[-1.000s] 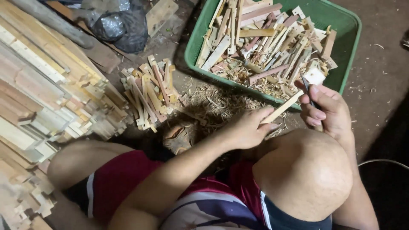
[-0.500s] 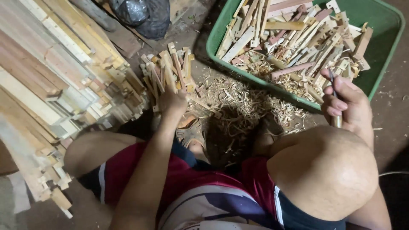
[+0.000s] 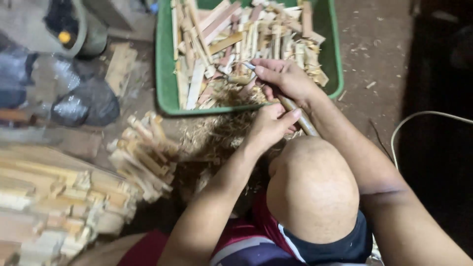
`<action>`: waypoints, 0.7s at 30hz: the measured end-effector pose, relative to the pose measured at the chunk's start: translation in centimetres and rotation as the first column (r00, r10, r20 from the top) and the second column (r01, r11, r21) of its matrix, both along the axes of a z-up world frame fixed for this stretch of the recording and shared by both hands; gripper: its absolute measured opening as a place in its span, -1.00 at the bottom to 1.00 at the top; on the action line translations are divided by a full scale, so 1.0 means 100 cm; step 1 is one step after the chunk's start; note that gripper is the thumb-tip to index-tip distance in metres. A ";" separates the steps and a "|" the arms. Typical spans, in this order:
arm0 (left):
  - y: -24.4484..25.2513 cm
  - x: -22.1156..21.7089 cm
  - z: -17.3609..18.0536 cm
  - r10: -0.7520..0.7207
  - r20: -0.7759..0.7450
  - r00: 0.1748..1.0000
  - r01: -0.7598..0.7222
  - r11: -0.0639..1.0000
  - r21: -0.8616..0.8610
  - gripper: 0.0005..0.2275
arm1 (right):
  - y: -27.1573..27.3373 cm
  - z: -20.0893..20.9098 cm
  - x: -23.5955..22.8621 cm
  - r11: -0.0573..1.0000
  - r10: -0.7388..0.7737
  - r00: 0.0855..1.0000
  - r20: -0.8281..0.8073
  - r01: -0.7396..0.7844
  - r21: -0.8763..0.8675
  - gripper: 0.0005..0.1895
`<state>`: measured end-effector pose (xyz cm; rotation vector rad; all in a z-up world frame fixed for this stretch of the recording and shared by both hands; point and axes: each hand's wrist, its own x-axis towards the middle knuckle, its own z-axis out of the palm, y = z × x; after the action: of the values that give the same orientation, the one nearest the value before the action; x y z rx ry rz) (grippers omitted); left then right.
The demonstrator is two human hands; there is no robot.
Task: The person is using a small hand-held blade to shave and smooth thin wooden sticks, likely for furniture or craft components.
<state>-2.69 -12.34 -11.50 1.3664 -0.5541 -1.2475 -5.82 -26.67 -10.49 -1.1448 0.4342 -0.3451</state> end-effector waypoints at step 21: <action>0.053 0.112 0.098 -0.357 0.472 0.806 0.038 0.828 0.560 -0.60 | -0.128 -0.076 0.012 0.919 -0.376 0.824 -0.423 0.273 -0.285 -0.65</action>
<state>8.51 -7.04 -1.74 2.2374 -0.8216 -1.2083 -4.61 -39.48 -18.07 -1.3677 1.0568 -0.4187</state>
